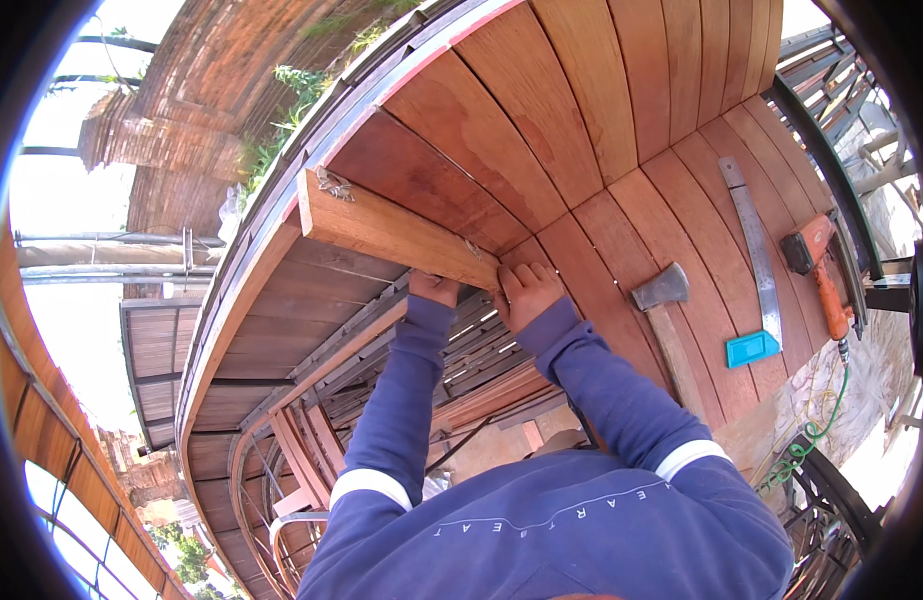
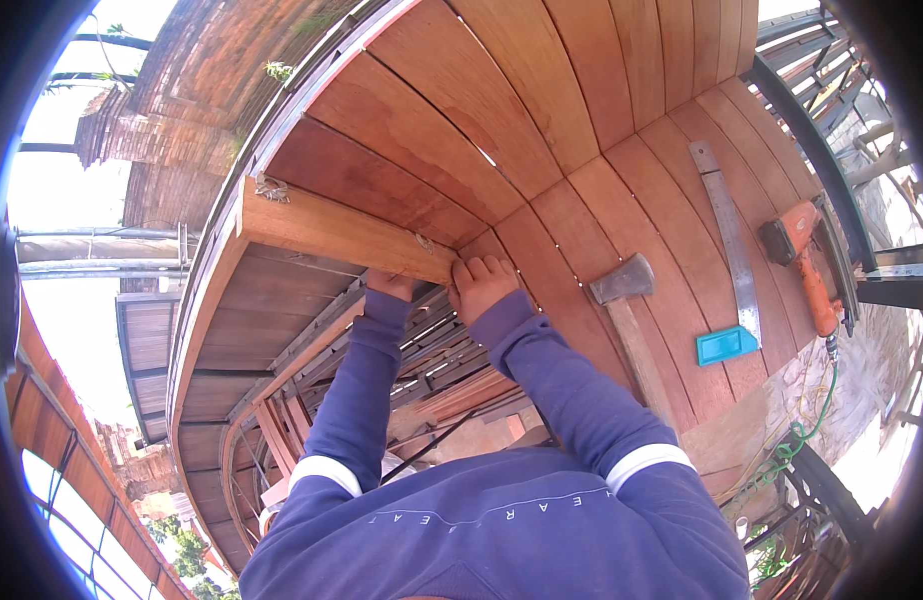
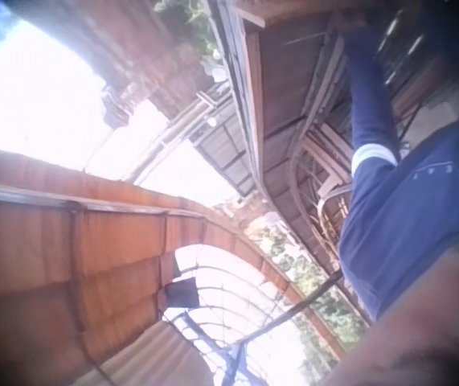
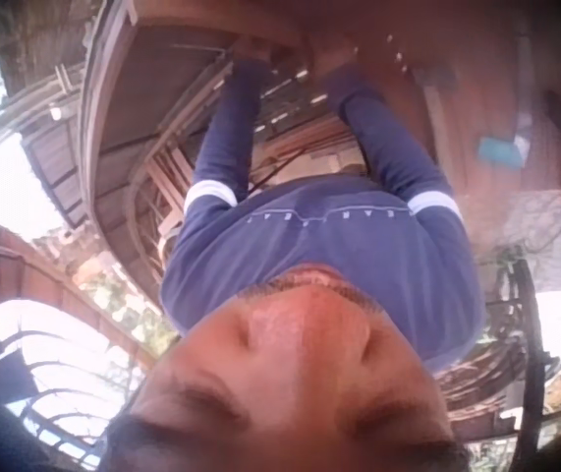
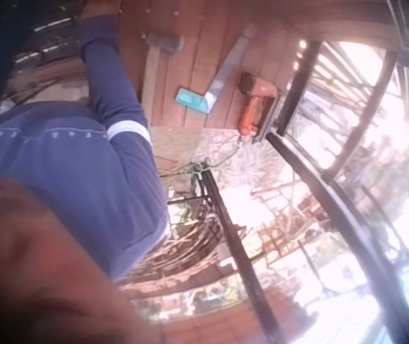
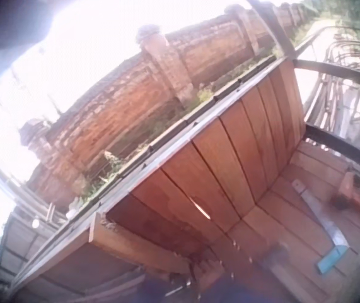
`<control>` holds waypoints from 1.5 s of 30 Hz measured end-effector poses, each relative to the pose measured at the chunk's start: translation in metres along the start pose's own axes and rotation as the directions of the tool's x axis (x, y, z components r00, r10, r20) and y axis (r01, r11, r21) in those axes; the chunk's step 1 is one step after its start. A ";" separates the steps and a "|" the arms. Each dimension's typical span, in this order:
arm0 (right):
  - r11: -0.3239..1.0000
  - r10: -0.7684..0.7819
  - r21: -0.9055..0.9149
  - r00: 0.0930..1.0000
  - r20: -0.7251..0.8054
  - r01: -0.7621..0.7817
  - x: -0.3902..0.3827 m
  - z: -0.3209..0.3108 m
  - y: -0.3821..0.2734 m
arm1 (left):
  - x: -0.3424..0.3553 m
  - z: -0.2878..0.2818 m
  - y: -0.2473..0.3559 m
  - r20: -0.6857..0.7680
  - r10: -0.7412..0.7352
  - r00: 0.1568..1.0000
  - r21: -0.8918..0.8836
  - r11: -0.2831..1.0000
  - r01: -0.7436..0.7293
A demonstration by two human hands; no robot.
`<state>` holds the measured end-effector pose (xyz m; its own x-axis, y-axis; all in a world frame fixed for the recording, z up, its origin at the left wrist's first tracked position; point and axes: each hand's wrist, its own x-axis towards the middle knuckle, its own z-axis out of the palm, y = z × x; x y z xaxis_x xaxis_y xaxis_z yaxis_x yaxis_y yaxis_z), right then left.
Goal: The person uses an axe to shave a wooden board, checks its fit against a wall, and secures it using a nail gun.
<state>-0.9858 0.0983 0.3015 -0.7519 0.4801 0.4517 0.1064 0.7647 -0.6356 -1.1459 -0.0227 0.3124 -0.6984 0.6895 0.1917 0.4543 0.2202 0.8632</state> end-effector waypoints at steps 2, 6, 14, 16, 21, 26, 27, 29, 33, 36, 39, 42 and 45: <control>1.000 -0.007 -0.007 1.000 -0.023 0.007 0.000 0.000 -0.001 | 0.001 0.002 0.007 0.002 0.074 0.997 0.055 0.996 -0.074; 1.000 -0.011 -0.021 1.000 -0.027 0.011 -0.002 0.003 -0.002 | -0.001 0.006 -0.005 -0.064 0.055 0.996 -0.059 0.997 -0.058; 0.999 0.027 -0.017 0.999 -0.022 -0.028 -0.001 0.002 -0.004 | -0.002 -0.011 -0.012 0.107 0.106 0.989 0.113 0.987 -0.118; 0.999 0.035 -0.023 0.999 -0.019 -0.036 -0.001 0.002 -0.002 | -0.001 -0.006 -0.006 0.029 0.152 0.988 0.150 0.977 -0.155; 1.000 -0.021 0.009 0.996 -0.082 0.022 -0.002 0.006 -0.002 | -0.007 -0.003 -0.022 -0.059 0.135 0.989 0.152 0.980 -0.125; 1.000 -0.011 0.025 0.999 -0.038 0.012 0.000 -0.001 -0.004 | -0.008 -0.005 -0.029 -0.008 0.111 0.994 0.306 0.946 -0.103; 1.000 0.003 0.022 1.000 -0.029 -0.003 0.000 0.000 -0.003 | -0.004 -0.003 -0.022 -0.016 0.107 0.994 0.254 0.962 -0.099; 1.000 0.010 0.017 1.000 -0.021 -0.009 0.000 0.000 -0.003 | -0.004 0.004 -0.004 -0.030 0.097 0.995 0.148 0.985 -0.092; 0.999 0.004 0.040 1.000 -0.021 -0.003 0.002 0.000 -0.005 | -0.007 0.005 -0.005 -0.029 0.004 1.000 0.020 1.000 -0.003; 0.998 0.016 0.056 1.000 -0.010 -0.016 0.003 0.001 -0.006 | -0.009 0.004 -0.018 -0.027 -0.011 1.000 -0.011 1.000 0.010; 0.997 0.015 0.071 1.000 -0.007 -0.015 0.005 0.000 -0.005 | -0.009 0.001 -0.022 0.026 0.050 0.998 0.212 0.976 -0.055; 0.998 0.016 0.068 1.000 0.004 -0.016 0.008 -0.004 -0.007 | -0.009 0.001 -0.020 0.029 0.031 0.999 0.189 0.981 -0.036; 0.999 0.004 0.042 1.000 0.013 -0.005 0.008 -0.007 -0.009 | -0.007 0.003 -0.017 0.006 0.092 0.996 0.232 0.969 -0.091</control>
<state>-0.9888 0.0983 0.3152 -0.7598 0.4778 0.4409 0.0824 0.7434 -0.6637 -1.1468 -0.0287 0.2950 -0.6505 0.7109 0.2673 0.6315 0.3108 0.7104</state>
